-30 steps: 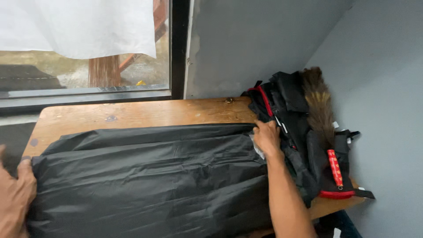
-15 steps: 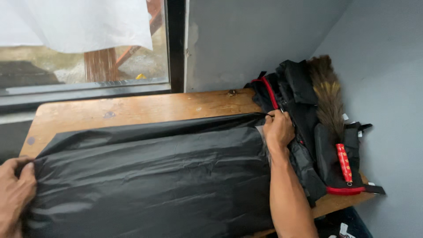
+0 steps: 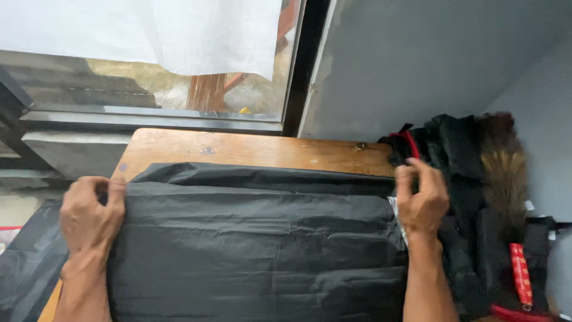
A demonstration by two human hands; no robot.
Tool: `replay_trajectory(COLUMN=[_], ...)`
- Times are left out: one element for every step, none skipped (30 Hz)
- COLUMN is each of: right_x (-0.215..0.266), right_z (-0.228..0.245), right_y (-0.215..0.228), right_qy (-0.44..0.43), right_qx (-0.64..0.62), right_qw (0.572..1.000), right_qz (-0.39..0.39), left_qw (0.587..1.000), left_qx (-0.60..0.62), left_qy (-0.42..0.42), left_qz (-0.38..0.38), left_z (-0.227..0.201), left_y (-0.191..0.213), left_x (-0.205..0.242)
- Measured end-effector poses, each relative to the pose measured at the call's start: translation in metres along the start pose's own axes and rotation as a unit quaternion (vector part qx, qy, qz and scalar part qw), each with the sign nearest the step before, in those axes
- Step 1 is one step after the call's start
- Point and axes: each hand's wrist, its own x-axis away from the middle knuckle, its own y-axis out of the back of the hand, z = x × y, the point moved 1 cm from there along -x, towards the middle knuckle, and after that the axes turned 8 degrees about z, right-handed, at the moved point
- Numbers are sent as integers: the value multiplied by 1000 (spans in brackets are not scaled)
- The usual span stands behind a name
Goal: The person folds a black textile item on a wooden surface, smoothing the material by hand and then using a duster on the folded item.
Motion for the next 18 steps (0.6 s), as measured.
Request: replay_trajectory(right_x=[-5, -4, -2, 1, 4, 13, 21, 25, 22, 22, 21, 24, 26, 27, 25, 24, 23, 25], right_z=[13, 27, 28, 30, 32, 28, 25, 21, 22, 24, 26, 24, 21, 18, 21, 21, 21, 19], right_y=[5, 9, 1, -9, -19, -27, -35, -43, -40, -40, -39, -42, -45, -47, -48, -46, -44, -45], right_qy=[-24, -50, -50, -77, -103, -105, -73, -35, -30, -43, -56, -50, -44, -41, -38, -54, -70, -72], right_qx=[-57, -114, -114, -73, -32, -33, -17, 1, 3, -2, -7, -12, 1, 15, 10, 8, 6, 9], right_qw=[992, 966, 966, 934, 888, 888, 901, 911, 912, 909, 905, 904, 908, 915, 916, 907, 898, 900], right_qz=[112, 225, 227, 340, 448, 446, 428, 410, 408, 415, 423, 424, 416, 402, 398, 417, 435, 430], left_qw=[992, 966, 966, 951, 934, 935, 960, 882, 884, 936, 865, 865, 843, 822, 825, 823, 821, 824], left_qx=[6, 9, 9, 26, 43, 43, -197, -414, -412, -234, -24, -26, -39, -50, -51, -63, -76, -73], left_qy=[76, 149, 150, 187, 223, 221, 6, -204, -200, 74, 340, 347, 357, 362, 363, 358, 352, 348], left_qz=[105, 210, 211, 244, 276, 275, 197, 91, 88, 251, 367, 363, 401, 437, 431, 437, 443, 442], left_z=[-13, -24, -29, -33, -37, 4, 42, 79, 24, -20, -65, -59, -53, -50, -55, -62, -68, -71], left_y=[6, 13, 15, 19, 22, -4, -28, -55, -26, 12, 54, 48, 41, 34, 37, 37, 36, 36], left_x=[-4, -5, -7, -9, -12, -13, -17, -16, -45, -59, -61, -67, -72, -81, -81, -81, -81, -81])
